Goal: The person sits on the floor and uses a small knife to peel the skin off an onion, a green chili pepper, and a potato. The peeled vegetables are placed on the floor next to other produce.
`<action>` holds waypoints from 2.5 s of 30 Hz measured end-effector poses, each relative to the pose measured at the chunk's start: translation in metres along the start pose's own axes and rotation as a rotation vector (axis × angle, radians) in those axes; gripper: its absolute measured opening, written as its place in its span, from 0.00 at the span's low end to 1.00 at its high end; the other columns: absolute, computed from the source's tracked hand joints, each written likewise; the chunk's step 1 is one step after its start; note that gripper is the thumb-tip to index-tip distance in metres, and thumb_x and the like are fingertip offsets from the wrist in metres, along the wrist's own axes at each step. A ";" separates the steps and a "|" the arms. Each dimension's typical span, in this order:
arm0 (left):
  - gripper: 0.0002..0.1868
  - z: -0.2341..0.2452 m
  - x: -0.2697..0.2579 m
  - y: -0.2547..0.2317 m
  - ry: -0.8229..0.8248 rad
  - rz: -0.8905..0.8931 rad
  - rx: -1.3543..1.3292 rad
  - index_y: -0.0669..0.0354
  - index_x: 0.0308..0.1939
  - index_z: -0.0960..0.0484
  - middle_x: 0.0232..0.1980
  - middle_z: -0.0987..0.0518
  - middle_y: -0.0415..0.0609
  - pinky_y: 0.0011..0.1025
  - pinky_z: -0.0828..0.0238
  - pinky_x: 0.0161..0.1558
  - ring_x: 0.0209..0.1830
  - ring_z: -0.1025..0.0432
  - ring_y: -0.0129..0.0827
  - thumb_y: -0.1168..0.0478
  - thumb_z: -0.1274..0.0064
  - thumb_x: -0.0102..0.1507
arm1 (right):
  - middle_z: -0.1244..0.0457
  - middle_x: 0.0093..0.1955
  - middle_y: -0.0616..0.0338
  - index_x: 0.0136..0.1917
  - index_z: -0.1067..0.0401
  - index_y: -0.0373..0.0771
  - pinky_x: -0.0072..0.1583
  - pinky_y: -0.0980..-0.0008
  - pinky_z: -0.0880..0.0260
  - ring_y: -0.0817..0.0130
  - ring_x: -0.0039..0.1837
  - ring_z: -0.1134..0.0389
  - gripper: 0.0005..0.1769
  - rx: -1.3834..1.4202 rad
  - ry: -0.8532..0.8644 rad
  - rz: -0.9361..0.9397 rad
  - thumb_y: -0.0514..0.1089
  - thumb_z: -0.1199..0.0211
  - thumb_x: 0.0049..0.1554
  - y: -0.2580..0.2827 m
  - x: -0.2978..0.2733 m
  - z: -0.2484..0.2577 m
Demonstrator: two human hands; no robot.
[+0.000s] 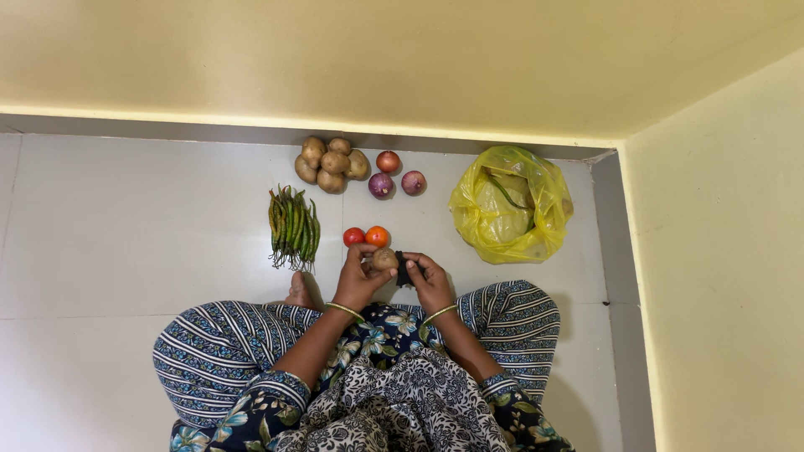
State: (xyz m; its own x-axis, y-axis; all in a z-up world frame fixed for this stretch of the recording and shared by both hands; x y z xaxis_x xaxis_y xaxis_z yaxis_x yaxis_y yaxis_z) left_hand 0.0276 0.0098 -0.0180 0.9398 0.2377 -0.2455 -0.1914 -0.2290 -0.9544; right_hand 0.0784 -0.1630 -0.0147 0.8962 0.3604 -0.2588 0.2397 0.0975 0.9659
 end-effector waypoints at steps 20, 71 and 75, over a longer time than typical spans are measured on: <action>0.31 -0.013 -0.013 -0.022 0.189 -0.024 0.046 0.61 0.59 0.27 0.48 0.21 0.42 0.23 0.25 0.47 0.44 0.26 0.23 0.69 0.31 0.54 | 0.31 0.57 0.55 0.62 0.27 0.32 0.60 0.71 0.30 0.70 0.57 0.31 0.14 0.173 0.006 0.025 0.40 0.45 0.67 0.008 -0.005 0.003; 0.19 -0.048 -0.056 -0.028 0.343 0.234 1.317 0.60 0.56 0.21 0.58 0.21 0.61 0.45 0.25 0.56 0.56 0.24 0.53 0.60 0.45 0.62 | 0.35 0.60 0.47 0.67 0.40 0.37 0.59 0.63 0.25 0.61 0.55 0.28 0.24 0.607 -0.080 -0.025 0.35 0.37 0.60 0.016 -0.040 -0.012; 0.20 -0.047 -0.042 -0.052 0.115 0.051 1.037 0.60 0.58 0.25 0.55 0.20 0.63 0.46 0.26 0.54 0.53 0.23 0.55 0.62 0.46 0.62 | 0.35 0.61 0.47 0.67 0.40 0.37 0.62 0.62 0.27 0.60 0.58 0.30 0.25 0.604 -0.095 -0.017 0.34 0.37 0.58 0.015 -0.045 -0.004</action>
State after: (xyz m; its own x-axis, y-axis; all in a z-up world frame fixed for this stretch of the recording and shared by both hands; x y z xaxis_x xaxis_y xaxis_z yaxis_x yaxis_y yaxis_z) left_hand 0.0108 -0.0325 0.0497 0.9347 0.1469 -0.3238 -0.3296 0.6996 -0.6339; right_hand 0.0401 -0.1736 0.0115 0.9132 0.2764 -0.2994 0.3983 -0.4506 0.7989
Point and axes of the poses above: each hand's wrist, its own x-axis towards the middle knuckle, its own z-axis out of the back of the hand, y = z × x, the point moved 3 cm from there along x, towards the middle knuckle
